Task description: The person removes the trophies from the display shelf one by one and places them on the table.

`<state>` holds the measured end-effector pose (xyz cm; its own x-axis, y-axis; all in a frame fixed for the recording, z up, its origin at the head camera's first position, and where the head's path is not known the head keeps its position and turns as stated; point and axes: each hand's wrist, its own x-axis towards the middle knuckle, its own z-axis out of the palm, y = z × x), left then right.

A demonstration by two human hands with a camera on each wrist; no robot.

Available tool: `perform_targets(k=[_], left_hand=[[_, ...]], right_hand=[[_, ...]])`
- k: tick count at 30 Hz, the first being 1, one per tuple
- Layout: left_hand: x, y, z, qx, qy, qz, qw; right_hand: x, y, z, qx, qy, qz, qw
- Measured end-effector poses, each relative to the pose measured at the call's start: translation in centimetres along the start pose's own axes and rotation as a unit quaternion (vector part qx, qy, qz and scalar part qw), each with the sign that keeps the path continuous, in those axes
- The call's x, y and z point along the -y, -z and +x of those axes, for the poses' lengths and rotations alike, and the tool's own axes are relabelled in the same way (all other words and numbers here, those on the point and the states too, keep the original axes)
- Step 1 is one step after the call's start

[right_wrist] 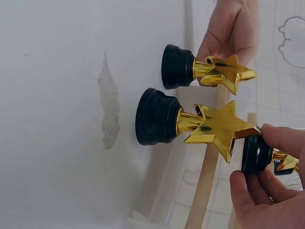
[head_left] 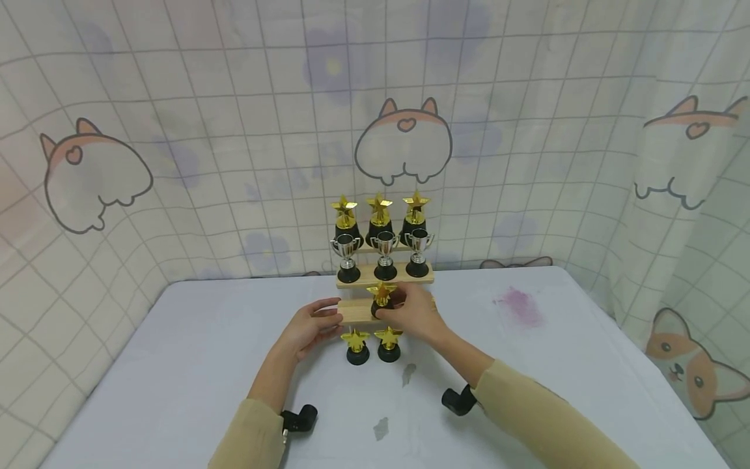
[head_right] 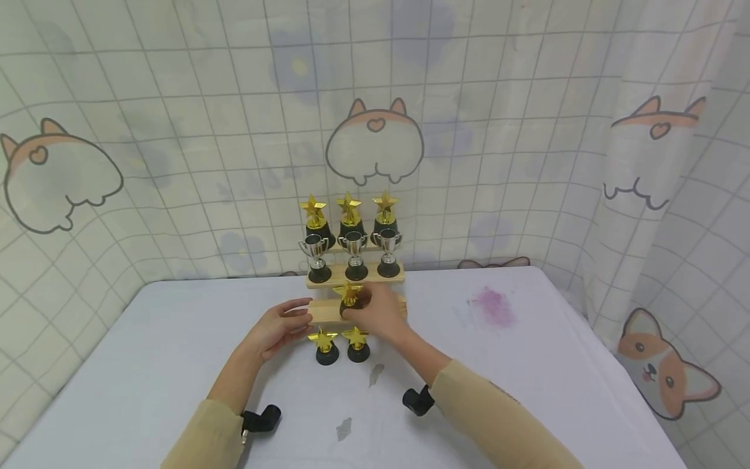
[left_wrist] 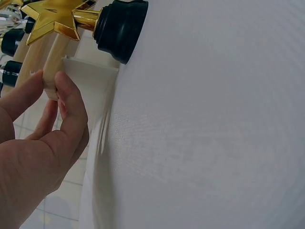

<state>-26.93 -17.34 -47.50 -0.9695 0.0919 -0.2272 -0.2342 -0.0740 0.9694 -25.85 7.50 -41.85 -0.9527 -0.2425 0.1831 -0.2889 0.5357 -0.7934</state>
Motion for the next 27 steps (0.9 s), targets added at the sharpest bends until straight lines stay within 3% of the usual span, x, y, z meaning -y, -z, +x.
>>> perform_targets(k=[15, 27], left_hand=[[0.0, 0.0, -0.2, 0.003, 0.0, 0.0, 1.0], [0.1, 0.1, 0.1, -0.001, 0.001, 0.002, 1.0]], right_hand=[[-0.4, 1.8, -1.6, -0.005, 0.0, 0.007, 1.0], [-1.4, 3.2, -3.1, -0.01, -0.05, 0.006, 0.999]])
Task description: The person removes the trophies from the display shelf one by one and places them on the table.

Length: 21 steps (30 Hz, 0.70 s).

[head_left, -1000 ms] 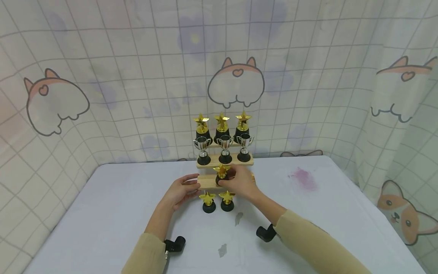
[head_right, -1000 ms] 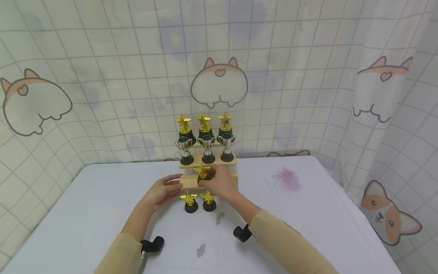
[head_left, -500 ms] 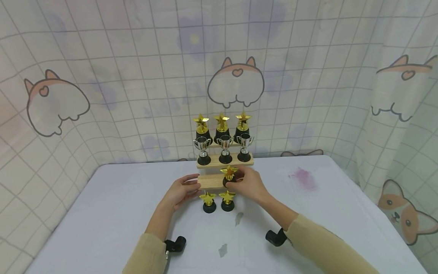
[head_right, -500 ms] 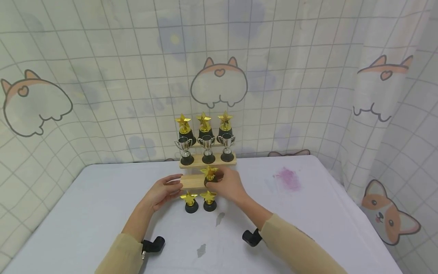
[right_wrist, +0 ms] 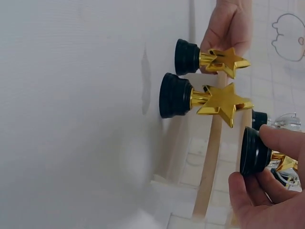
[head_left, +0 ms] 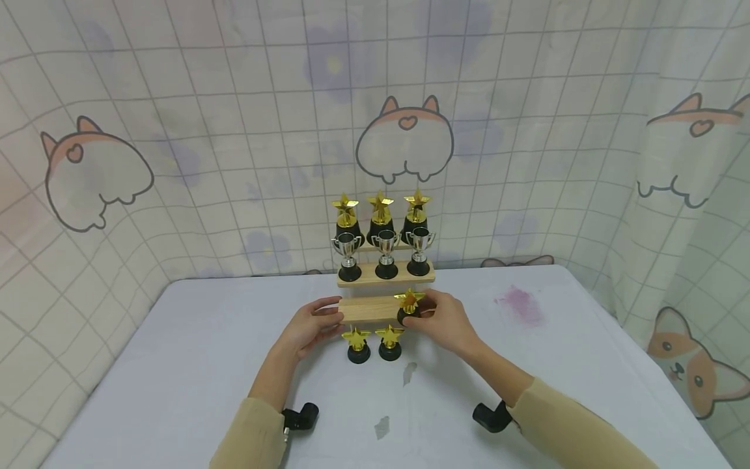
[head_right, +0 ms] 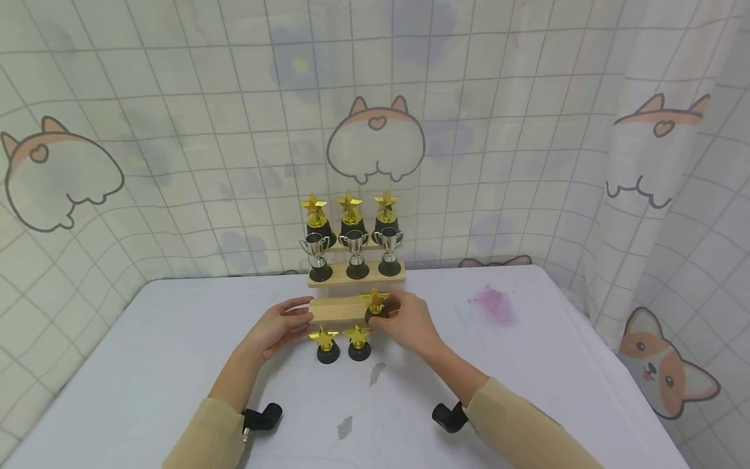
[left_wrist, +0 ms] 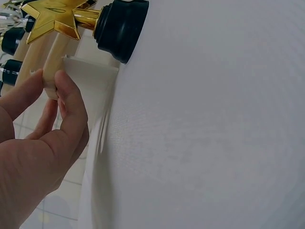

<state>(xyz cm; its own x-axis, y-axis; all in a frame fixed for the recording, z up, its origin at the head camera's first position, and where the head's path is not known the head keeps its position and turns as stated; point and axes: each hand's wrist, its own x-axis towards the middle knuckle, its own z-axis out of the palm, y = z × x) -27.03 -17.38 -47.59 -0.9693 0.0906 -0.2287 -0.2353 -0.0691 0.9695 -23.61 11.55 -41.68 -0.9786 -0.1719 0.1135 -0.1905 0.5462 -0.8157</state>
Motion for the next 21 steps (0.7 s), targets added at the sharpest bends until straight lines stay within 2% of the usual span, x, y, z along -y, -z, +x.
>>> perform_targets(k=[10, 21], left_hand=[[0.0, 0.0, 0.0, 0.002, 0.0, 0.0, 1.0], [0.0, 0.0, 0.0, -0.004, 0.0, 0.006, 1.0]], right_hand=[[-0.9, 0.7, -0.7, -0.006, -0.017, -0.015, 1.0], [-2.6, 0.9, -1.8, 0.01, -0.021, -0.002, 1.0]])
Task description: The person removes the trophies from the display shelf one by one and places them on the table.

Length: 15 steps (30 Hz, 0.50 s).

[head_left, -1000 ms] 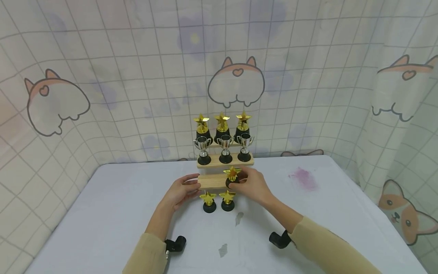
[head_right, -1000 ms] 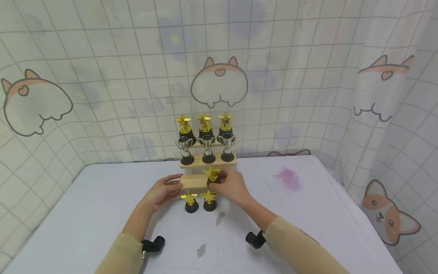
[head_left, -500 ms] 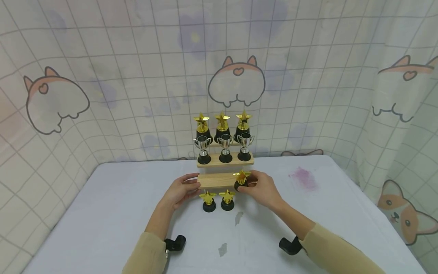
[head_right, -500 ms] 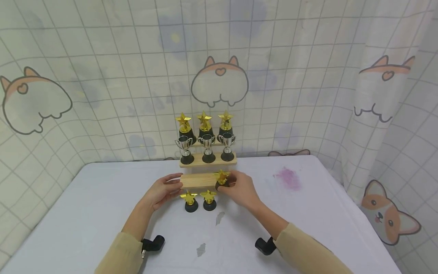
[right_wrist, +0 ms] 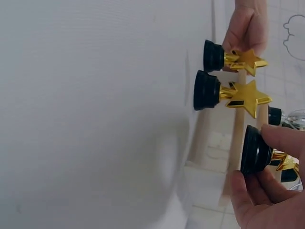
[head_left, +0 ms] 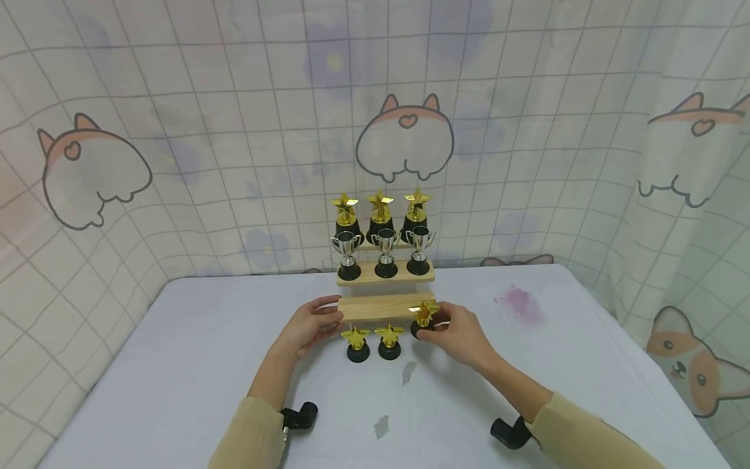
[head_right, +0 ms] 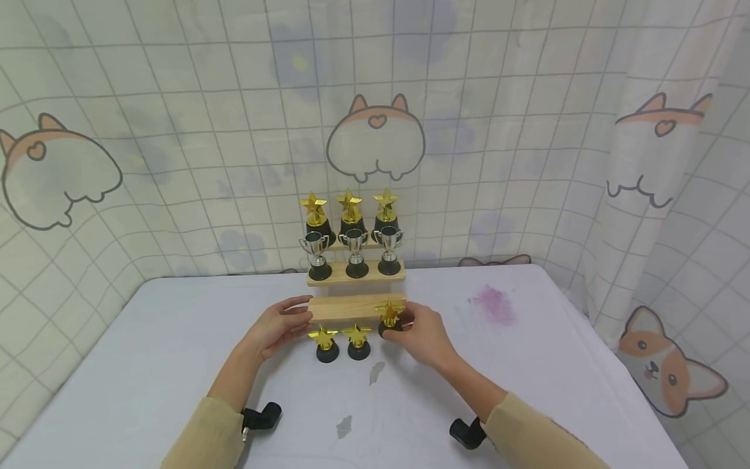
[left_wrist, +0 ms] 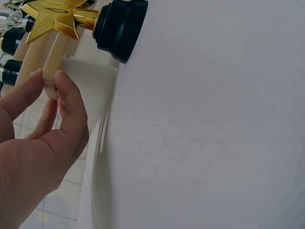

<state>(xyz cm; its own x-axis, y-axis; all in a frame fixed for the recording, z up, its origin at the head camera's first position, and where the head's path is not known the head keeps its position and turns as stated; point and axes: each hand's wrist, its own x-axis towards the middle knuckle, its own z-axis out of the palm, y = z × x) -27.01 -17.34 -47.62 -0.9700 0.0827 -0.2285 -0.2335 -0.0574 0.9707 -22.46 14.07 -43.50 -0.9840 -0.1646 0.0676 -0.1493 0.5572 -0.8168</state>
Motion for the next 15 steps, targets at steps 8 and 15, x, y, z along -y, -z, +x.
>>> perform_targets(k=[8, 15], left_hand=[[0.0, 0.0, 0.0, 0.0, 0.001, 0.0, 1.0], [0.0, 0.0, 0.0, 0.0, 0.002, 0.0, 1.0]], right_hand=[[-0.9, -0.7, -0.2, 0.006, -0.015, -0.011, 1.0], [-1.7, -1.2, -0.2, 0.016, -0.015, -0.015, 1.0]])
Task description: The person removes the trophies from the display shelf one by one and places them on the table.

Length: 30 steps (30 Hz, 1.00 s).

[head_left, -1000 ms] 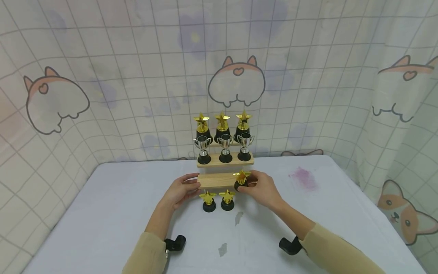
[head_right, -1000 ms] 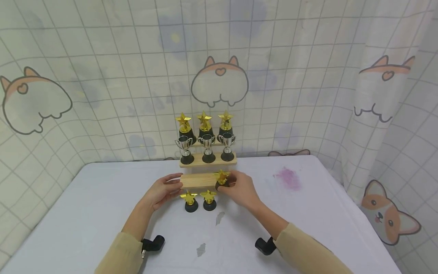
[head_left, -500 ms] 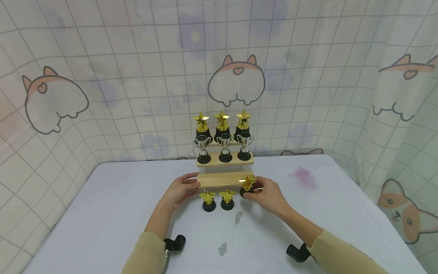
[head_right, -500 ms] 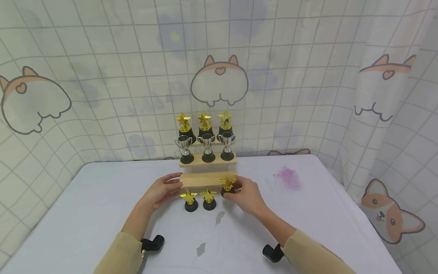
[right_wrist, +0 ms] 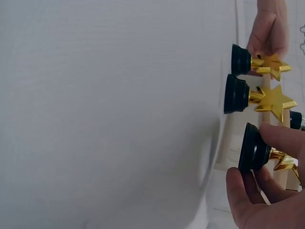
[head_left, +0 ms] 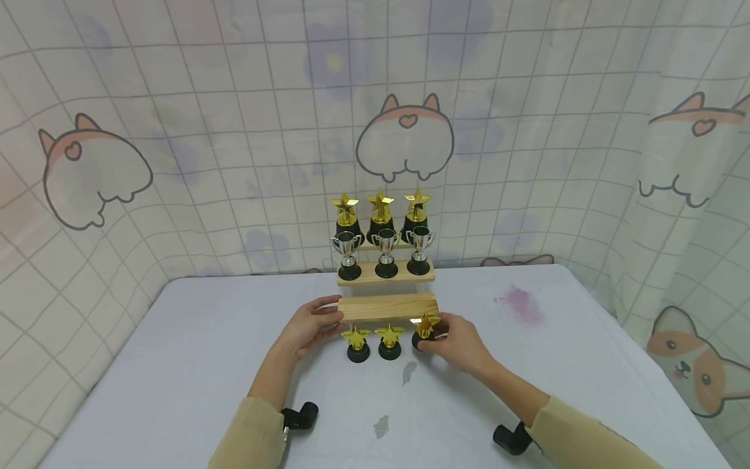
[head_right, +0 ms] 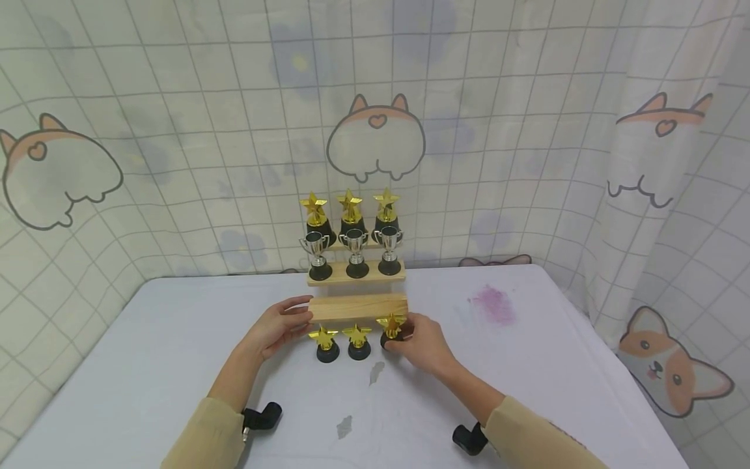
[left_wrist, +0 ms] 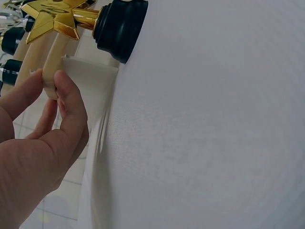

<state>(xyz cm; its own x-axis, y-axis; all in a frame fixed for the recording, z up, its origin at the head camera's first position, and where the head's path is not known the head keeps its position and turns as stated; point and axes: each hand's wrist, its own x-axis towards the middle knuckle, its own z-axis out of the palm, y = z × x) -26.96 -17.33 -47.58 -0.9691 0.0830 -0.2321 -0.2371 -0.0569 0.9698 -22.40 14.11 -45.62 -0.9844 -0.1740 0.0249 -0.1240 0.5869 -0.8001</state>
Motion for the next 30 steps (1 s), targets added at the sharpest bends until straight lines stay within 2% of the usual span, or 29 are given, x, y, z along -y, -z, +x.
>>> perform_targets(k=[16, 30], left_hand=[[0.0, 0.0, -0.1, 0.002, 0.0, -0.005, 1.0], [0.0, 0.0, 0.0, 0.0, -0.001, -0.004, 1.0]], right_hand=[[-0.7, -0.8, 0.3, 0.013, -0.013, -0.034, 0.999], [-1.1, -1.5, 0.8, 0.003, 0.017, -0.065, 0.998]])
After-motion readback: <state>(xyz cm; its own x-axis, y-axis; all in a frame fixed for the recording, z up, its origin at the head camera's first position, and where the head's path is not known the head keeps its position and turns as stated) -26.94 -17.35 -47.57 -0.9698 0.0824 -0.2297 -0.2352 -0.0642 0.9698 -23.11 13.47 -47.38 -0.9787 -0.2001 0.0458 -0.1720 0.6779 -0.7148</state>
